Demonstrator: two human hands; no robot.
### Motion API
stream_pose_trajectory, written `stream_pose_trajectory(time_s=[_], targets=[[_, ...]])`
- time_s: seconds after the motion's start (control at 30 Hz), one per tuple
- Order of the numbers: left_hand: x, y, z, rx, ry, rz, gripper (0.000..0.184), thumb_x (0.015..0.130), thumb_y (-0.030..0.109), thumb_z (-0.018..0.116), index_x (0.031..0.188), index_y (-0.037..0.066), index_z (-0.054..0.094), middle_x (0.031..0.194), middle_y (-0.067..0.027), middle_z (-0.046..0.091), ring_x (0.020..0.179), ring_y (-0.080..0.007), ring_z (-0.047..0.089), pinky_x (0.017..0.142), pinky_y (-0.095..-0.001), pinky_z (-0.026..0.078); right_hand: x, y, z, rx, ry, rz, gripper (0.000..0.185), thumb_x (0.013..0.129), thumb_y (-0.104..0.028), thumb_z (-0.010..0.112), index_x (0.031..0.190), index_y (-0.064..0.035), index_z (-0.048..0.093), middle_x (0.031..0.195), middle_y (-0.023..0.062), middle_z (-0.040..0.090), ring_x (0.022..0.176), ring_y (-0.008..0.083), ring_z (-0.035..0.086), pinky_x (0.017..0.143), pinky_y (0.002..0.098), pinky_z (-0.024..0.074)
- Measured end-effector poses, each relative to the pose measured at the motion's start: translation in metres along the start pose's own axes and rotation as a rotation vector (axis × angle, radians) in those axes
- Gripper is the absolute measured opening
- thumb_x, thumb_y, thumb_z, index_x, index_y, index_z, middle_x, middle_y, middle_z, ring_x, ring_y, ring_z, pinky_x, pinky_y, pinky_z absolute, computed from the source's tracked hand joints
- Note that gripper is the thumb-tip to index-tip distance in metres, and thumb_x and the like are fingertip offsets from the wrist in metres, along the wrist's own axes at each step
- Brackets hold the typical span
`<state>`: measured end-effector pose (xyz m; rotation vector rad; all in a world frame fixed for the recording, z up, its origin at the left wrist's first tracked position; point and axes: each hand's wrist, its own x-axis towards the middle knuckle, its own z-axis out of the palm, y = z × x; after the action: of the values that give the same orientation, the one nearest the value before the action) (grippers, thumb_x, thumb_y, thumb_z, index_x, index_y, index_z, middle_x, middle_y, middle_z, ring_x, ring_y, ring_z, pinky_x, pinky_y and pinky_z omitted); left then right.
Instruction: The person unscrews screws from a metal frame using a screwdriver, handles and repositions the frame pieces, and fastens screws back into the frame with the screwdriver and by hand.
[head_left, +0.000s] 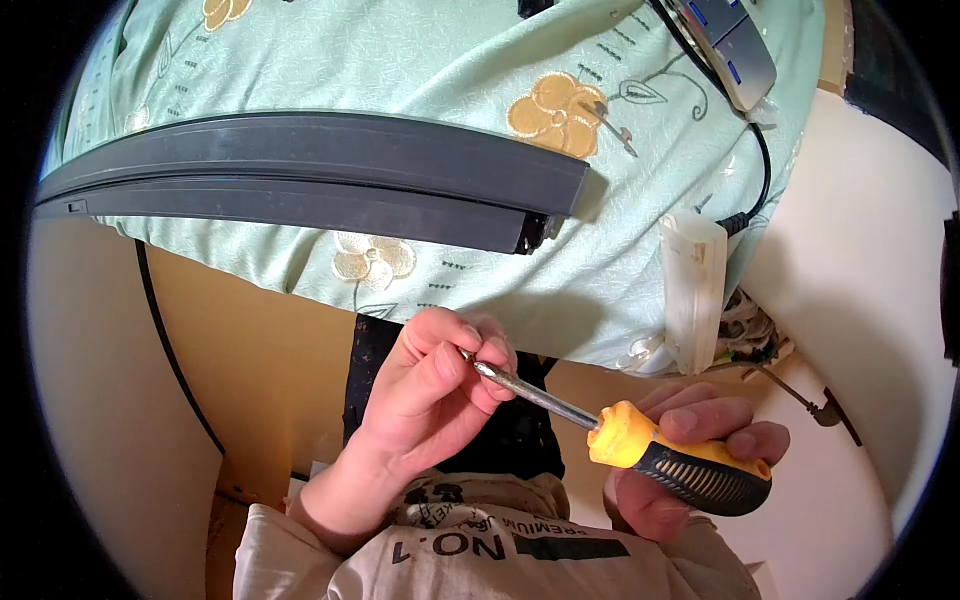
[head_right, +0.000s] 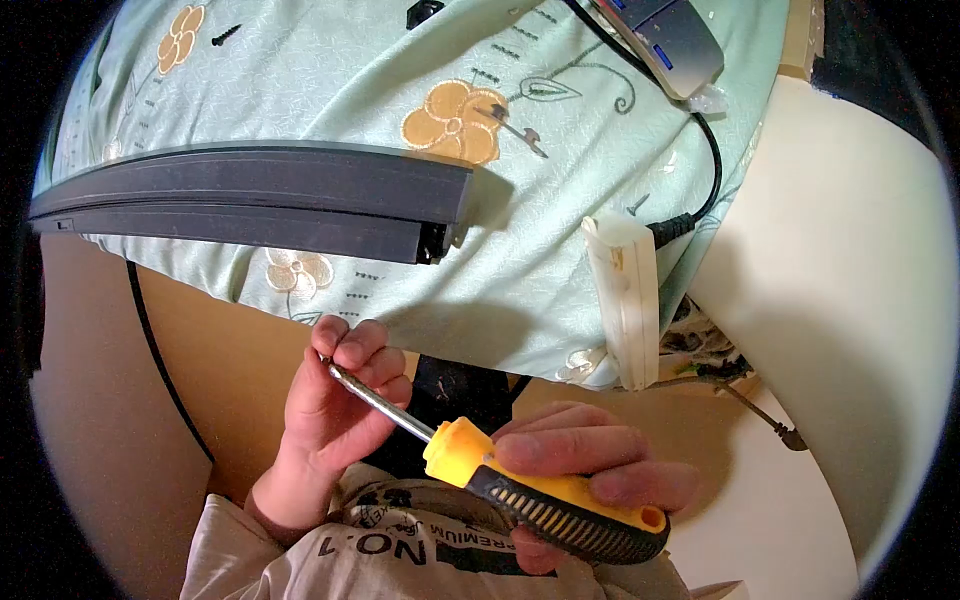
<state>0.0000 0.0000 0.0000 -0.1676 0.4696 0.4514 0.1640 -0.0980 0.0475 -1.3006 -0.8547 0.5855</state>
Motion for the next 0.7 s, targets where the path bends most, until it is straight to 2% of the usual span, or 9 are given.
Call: stream_pose_trajectory(time_s=[0.07, 0.2, 0.3, 0.37, 0.5, 0.57, 0.7], targets=[[-0.001, 0.001, 0.0, 0.051, 0.009, 0.01, 0.016, 0.095, 0.028, 0.065, 0.108, 0.019, 0.064, 0.102, 0.0036, 0.057, 0.09, -0.013, 0.051, 0.081, -0.0296, 0.046, 0.0, -0.001, 0.001, 0.2, 0.015, -0.002, 0.066, 0.075, -0.015, 0.086, 0.122, -0.0037, 0.04, 0.109, 0.0322, 0.063, 0.082, 0.0348, 0.069, 0.07, 0.0437, 0.0625], [-0.001, 0.0, 0.002, 0.07, 0.056, 0.006, 0.014, 0.096, 0.027, 0.065, 0.106, 0.017, 0.063, 0.102, 0.0026, 0.057, 0.089, -0.0132, 0.051, 0.079, -0.0295, 0.046, 0.003, -0.004, -0.002, 0.189, -0.007, 0.034, 0.061, 0.075, -0.013, 0.086, 0.116, -0.0059, 0.042, 0.107, 0.0311, 0.063, 0.082, 0.0352, 0.068, 0.068, 0.0453, 0.0627], [0.0, 0.002, 0.001, 0.118, 0.076, 0.015, 0.015, 0.096, 0.026, 0.064, 0.107, 0.016, 0.062, 0.1, 0.001, 0.057, 0.088, -0.0136, 0.052, 0.078, -0.0299, 0.046, 0.01, 0.001, -0.001, 0.207, -0.122, -0.033, 0.056, 0.075, -0.011, 0.085, 0.113, -0.0068, 0.044, 0.103, 0.0286, 0.064, 0.082, 0.0342, 0.068, 0.065, 0.0451, 0.0628], [0.0, 0.002, 0.001, 0.129, 0.141, 0.003, 0.016, 0.097, 0.027, 0.063, 0.107, 0.015, 0.06, 0.099, -0.0004, 0.058, 0.087, -0.014, 0.052, 0.078, -0.0305, 0.046, 0.006, 0.002, 0.003, 0.074, -0.037, -0.104, 0.052, 0.077, -0.01, 0.084, 0.113, -0.0066, 0.046, 0.1, 0.0259, 0.064, 0.078, 0.0323, 0.067, 0.063, 0.0443, 0.0629], [0.001, -0.002, 0.003, 0.089, 0.193, -0.02, 0.016, 0.098, 0.026, 0.062, 0.107, 0.014, 0.058, 0.098, -0.001, 0.058, 0.087, -0.0145, 0.053, 0.076, -0.0308, 0.047, 0.012, 0.006, -0.001, 0.047, -0.077, -0.154, 0.048, 0.078, -0.011, 0.083, 0.11, -0.0056, 0.048, 0.096, 0.024, 0.063, 0.074, 0.0301, 0.067, 0.062, 0.0414, 0.0633], [0.004, -0.008, 0.003, -0.131, 0.221, 0.077, 0.015, 0.096, 0.015, 0.064, 0.106, 0.004, 0.066, 0.103, -0.0167, 0.067, 0.087, -0.021, 0.07, 0.077, -0.029, 0.058, 0.014, 0.005, -0.002, -0.02, -0.104, -0.187, 0.047, 0.078, -0.013, 0.083, 0.108, -0.0042, 0.049, 0.096, 0.0233, 0.063, 0.072, 0.0289, 0.068, 0.063, 0.0399, 0.0634], [0.008, -0.002, -0.006, -0.094, 0.139, 0.088, 0.016, 0.095, 0.014, 0.065, 0.105, 0.002, 0.066, 0.102, -0.0172, 0.067, 0.086, -0.0205, 0.069, 0.077, -0.0291, 0.057, 0.018, -0.007, -0.002, -0.102, -0.091, -0.06, 0.05, 0.075, -0.014, 0.085, 0.108, -0.0025, 0.05, 0.099, 0.0231, 0.064, 0.075, 0.0285, 0.069, 0.065, 0.0376, 0.0633]])
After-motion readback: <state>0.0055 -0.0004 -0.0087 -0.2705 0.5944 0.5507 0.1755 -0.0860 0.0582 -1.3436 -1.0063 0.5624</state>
